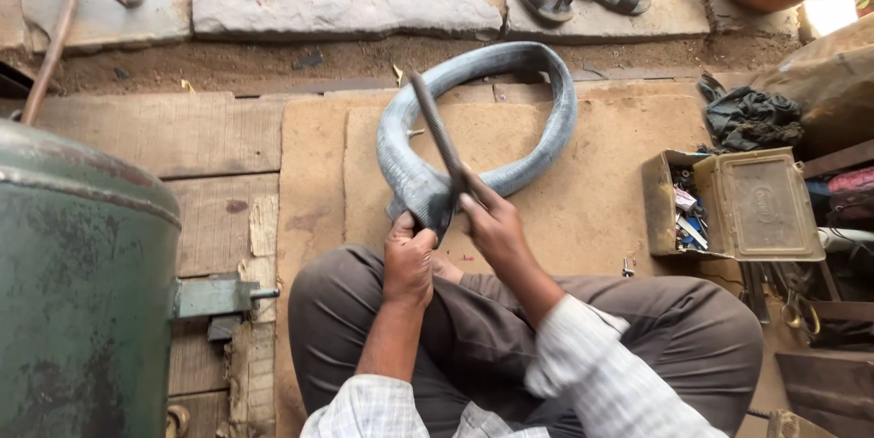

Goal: Filing a rubber motorcycle inner tube to prepare the surface for a puncture patch.

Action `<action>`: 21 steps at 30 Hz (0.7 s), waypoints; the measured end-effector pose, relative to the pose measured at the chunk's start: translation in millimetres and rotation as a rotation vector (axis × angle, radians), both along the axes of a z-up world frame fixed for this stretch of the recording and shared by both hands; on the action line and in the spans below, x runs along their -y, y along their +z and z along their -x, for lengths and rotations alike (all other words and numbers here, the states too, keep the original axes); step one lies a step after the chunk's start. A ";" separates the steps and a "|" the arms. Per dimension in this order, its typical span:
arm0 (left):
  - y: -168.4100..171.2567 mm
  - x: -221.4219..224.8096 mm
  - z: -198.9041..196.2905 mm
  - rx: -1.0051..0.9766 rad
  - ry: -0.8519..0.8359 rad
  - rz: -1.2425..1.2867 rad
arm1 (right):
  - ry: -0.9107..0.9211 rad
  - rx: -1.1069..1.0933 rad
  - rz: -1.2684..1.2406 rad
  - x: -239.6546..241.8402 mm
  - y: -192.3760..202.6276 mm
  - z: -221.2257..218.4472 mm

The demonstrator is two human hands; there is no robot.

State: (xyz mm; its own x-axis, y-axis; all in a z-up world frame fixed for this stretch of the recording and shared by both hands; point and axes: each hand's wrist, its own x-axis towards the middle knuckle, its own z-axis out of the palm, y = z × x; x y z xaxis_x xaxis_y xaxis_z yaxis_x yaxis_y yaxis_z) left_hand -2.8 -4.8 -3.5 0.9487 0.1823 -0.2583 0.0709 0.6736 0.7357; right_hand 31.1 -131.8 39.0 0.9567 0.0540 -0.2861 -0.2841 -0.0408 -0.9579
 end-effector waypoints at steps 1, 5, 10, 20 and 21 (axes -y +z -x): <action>-3.5 -1.0 -1.8 0.002 0.000 -0.001 | 0.000 0.002 -0.001 13.2 1.1 12.5; -11.0 -3.1 -4.0 -0.061 0.014 0.022 | 0.121 -0.169 0.114 62.1 -11.2 70.6; -44.8 -3.0 -4.7 -0.005 0.013 0.078 | 0.126 -0.231 -0.042 58.2 -43.0 86.9; 9.9 -5.6 -3.5 0.024 0.013 -0.123 | 0.054 -0.069 -0.150 39.8 -16.4 29.7; 8.7 -7.4 -4.5 0.010 0.028 -0.157 | 0.062 -0.069 -0.142 45.9 -19.9 33.1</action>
State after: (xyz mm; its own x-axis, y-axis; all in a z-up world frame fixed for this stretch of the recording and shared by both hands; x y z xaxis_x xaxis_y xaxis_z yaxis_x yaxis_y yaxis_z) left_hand 1.6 2.6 5.2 0.9451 0.2464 -0.2146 0.0453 0.5516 0.8329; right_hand -2.0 -177.7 19.1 0.9287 0.1567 -0.3362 -0.3506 0.0746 -0.9336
